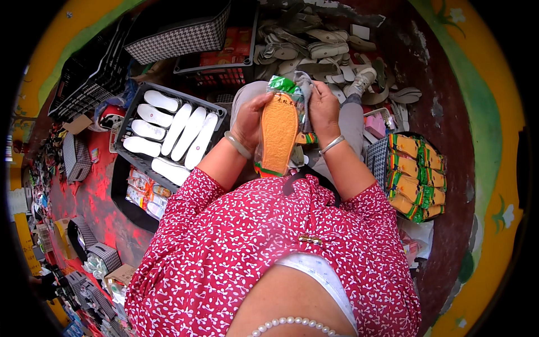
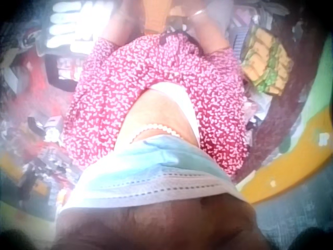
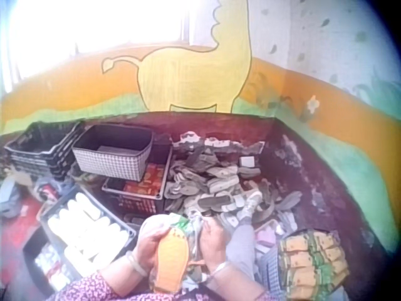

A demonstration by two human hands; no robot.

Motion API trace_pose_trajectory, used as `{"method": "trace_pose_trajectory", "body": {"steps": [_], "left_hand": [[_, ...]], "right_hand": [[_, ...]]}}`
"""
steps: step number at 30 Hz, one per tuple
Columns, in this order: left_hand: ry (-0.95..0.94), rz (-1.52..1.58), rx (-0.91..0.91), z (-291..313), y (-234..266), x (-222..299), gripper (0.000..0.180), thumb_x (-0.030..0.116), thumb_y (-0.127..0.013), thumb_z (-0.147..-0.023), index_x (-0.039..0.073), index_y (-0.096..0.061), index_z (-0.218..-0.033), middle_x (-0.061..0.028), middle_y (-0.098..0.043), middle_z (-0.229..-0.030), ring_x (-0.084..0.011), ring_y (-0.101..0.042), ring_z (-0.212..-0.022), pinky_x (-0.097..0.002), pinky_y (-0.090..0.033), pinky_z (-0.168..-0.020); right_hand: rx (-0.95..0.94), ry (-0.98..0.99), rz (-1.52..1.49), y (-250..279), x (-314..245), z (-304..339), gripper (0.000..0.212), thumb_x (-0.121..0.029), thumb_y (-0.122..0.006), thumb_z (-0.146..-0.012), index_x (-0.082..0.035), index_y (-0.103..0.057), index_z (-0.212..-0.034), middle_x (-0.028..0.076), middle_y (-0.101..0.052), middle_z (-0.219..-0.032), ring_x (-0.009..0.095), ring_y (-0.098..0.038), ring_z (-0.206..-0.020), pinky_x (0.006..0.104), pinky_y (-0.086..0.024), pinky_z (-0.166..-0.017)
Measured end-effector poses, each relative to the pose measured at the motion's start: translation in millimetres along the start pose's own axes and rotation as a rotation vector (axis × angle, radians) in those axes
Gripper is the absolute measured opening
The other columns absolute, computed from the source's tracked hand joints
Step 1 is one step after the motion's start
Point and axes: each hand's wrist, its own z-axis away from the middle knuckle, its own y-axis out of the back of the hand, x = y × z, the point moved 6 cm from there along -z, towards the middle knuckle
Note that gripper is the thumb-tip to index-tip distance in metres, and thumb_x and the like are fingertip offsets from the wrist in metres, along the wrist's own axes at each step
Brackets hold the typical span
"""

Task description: The person sits on the floor and places orange shoe insoles into plastic packaging, using a cloth to wipe the insoles before sealing them.

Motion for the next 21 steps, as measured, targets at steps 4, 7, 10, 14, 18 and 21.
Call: {"method": "trace_pose_trajectory", "body": {"steps": [4,7,10,14,18,21], "left_hand": [[0.036,0.042,0.019,4,13,-6,0.043,0.032,-0.043,-0.092,-0.004,-0.051,-0.113,-0.0197,-0.061,-0.105,-0.0317,-0.062,-0.093,-0.0443,-0.049,-0.086],[-0.004,-0.001,0.060,14,3,-4,0.041,0.029,-0.050,-0.089,-0.002,-0.050,-0.115,-0.0185,-0.061,-0.104,-0.0311,-0.062,-0.092,-0.0455,-0.048,-0.087],[-0.010,-0.068,0.130,28,2,-9,0.048,0.021,-0.059,-0.080,-0.001,-0.045,-0.120,-0.0187,-0.058,-0.109,-0.0323,-0.060,-0.097,-0.0454,-0.049,-0.086],[-0.044,-0.239,0.139,35,8,-5,0.045,0.009,-0.061,-0.075,0.000,-0.048,-0.118,-0.0151,-0.061,-0.101,-0.0269,-0.062,-0.091,-0.0404,-0.052,-0.081],[-0.097,-0.361,0.176,31,-5,-2,0.042,0.005,-0.061,-0.075,0.003,-0.050,-0.116,-0.0120,-0.059,-0.104,-0.0238,-0.061,-0.093,-0.0377,-0.051,-0.082],[-0.100,-0.456,0.068,27,-13,-8,0.042,0.003,-0.061,-0.075,0.003,-0.050,-0.116,-0.0099,-0.059,-0.105,-0.0209,-0.060,-0.096,-0.0343,-0.049,-0.085]], "right_hand": [[-0.142,-0.558,-0.702,5,67,-5,0.026,-0.020,-0.050,-0.091,0.001,-0.062,-0.100,0.005,-0.065,-0.079,0.013,-0.061,-0.067,0.0242,-0.047,-0.057],[-0.110,-0.630,-1.077,32,29,-9,0.028,-0.024,-0.052,-0.091,-0.001,-0.060,-0.106,0.006,-0.065,-0.085,0.014,-0.062,-0.069,0.0256,-0.051,-0.058],[-0.235,-0.577,-0.952,48,6,-16,0.029,-0.018,-0.056,-0.089,0.001,-0.057,-0.111,0.008,-0.065,-0.094,0.014,-0.063,-0.077,0.0240,-0.053,-0.066],[-0.224,-0.313,-0.859,35,-45,-11,0.033,-0.003,-0.060,-0.083,-0.001,-0.057,-0.116,0.009,-0.063,-0.103,0.016,-0.061,-0.088,0.0241,-0.050,-0.076],[-0.292,0.609,-0.032,16,-113,18,0.029,-0.005,-0.061,-0.077,-0.006,-0.064,-0.105,0.009,-0.063,-0.101,0.025,-0.059,-0.093,0.0331,-0.047,-0.082],[-0.312,0.770,0.192,-6,-127,32,0.023,-0.013,-0.061,-0.075,-0.009,-0.067,-0.097,0.007,-0.063,-0.094,0.026,-0.058,-0.093,0.0350,-0.048,-0.079]]}}
